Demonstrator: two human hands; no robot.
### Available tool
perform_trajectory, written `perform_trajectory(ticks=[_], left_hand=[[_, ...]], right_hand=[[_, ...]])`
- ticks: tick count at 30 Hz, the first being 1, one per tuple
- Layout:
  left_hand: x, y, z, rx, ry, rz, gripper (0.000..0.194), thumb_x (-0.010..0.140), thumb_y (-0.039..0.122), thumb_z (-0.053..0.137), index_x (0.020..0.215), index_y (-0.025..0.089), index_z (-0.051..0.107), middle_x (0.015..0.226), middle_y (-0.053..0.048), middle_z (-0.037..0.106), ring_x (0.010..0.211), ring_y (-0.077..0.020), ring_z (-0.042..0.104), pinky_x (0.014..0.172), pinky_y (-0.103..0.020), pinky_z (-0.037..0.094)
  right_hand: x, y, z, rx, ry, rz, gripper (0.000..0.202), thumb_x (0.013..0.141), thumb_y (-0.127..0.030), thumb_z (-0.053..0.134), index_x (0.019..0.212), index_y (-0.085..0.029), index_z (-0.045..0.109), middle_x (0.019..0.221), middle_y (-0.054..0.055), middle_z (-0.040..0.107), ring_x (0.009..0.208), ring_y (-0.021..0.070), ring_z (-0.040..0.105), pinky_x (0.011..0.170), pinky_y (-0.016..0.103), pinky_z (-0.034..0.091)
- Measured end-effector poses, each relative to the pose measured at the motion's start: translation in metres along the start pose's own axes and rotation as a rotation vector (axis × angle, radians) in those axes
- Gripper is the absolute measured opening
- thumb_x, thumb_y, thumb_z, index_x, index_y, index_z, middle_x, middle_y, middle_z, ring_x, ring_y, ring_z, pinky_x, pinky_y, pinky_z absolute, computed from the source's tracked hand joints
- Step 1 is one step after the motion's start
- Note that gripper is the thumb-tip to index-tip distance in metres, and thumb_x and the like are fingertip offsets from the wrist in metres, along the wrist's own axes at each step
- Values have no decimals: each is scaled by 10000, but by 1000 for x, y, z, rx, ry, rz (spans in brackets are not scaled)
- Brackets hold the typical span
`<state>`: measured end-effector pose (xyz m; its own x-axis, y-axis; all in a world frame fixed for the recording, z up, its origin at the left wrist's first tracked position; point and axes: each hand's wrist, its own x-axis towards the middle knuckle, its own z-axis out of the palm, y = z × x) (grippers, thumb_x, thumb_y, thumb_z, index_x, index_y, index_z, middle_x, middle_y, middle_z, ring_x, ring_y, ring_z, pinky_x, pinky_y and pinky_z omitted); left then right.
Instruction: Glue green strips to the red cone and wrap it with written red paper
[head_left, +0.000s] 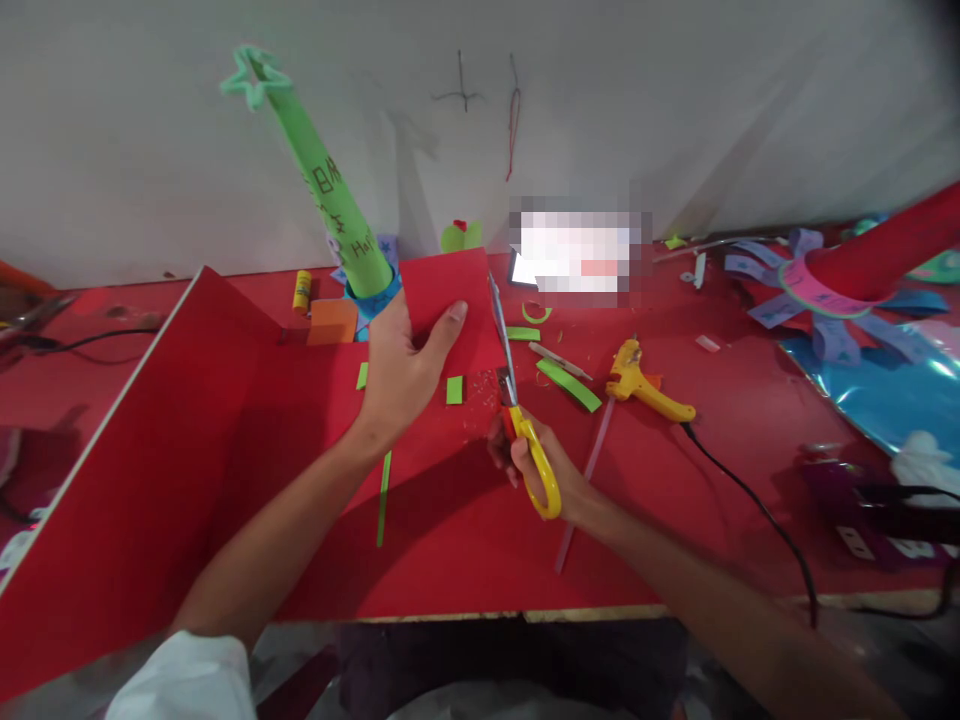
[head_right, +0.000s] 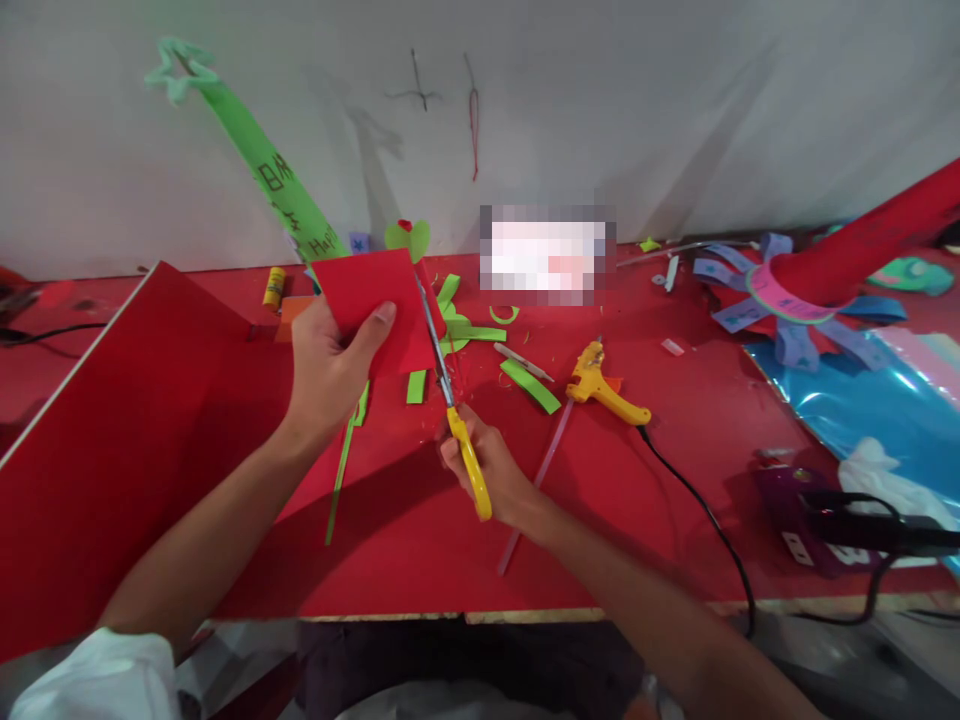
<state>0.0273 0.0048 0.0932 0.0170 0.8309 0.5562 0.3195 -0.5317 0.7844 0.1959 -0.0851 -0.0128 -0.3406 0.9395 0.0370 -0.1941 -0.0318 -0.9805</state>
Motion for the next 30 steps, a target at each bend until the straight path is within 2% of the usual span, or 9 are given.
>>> perform_trajectory(ticks=[6,12,18,23,27,30], left_hand=[[-1,1,2,-3,17,7,272,942,483,685,955,211,679,946,-38,737,918,-206,699,897,-372,588],[-1,1,3,-25,23,0,283,945,496,678,981,216,680,945,-37,738,969,-213,707,943,-380,593],[-3,0,5,-39,9,-4,298,943,507,679,979,211,670,949,-40,738,966,-217,716,937,-390,601],[-4,2,5,-45,1,-11,313,941,516,679,931,204,662,934,-38,739,950,-209,715,908,-367,606],[-4,2,5,-88,4,-36,318,930,525,694,974,210,669,937,-35,734,977,-213,712,937,-380,604],[-3,-2,5,-146,-2,-48,331,922,532,701,1031,220,671,1004,-49,738,1011,-226,709,947,-401,604]], right_hand=[[-2,1,0,9,19,32,625,859,-842,525,945,-223,512,663,-53,524,494,82,423,426,211,341],[-3,-1,1,37,37,53,558,885,-770,587,881,-222,485,590,-71,530,417,69,429,391,193,358],[-1,-4,0,32,76,130,570,848,-772,633,843,-228,464,545,-78,529,369,66,427,349,181,332],[-1,-3,3,42,78,81,563,871,-786,577,873,-231,481,586,-70,522,404,75,424,358,191,348],[0,2,4,34,63,9,595,877,-829,503,951,-239,510,678,-54,524,489,97,457,436,225,406],[-1,7,3,-1,39,-18,584,900,-817,477,975,-240,519,709,-45,532,501,97,458,465,238,402]])
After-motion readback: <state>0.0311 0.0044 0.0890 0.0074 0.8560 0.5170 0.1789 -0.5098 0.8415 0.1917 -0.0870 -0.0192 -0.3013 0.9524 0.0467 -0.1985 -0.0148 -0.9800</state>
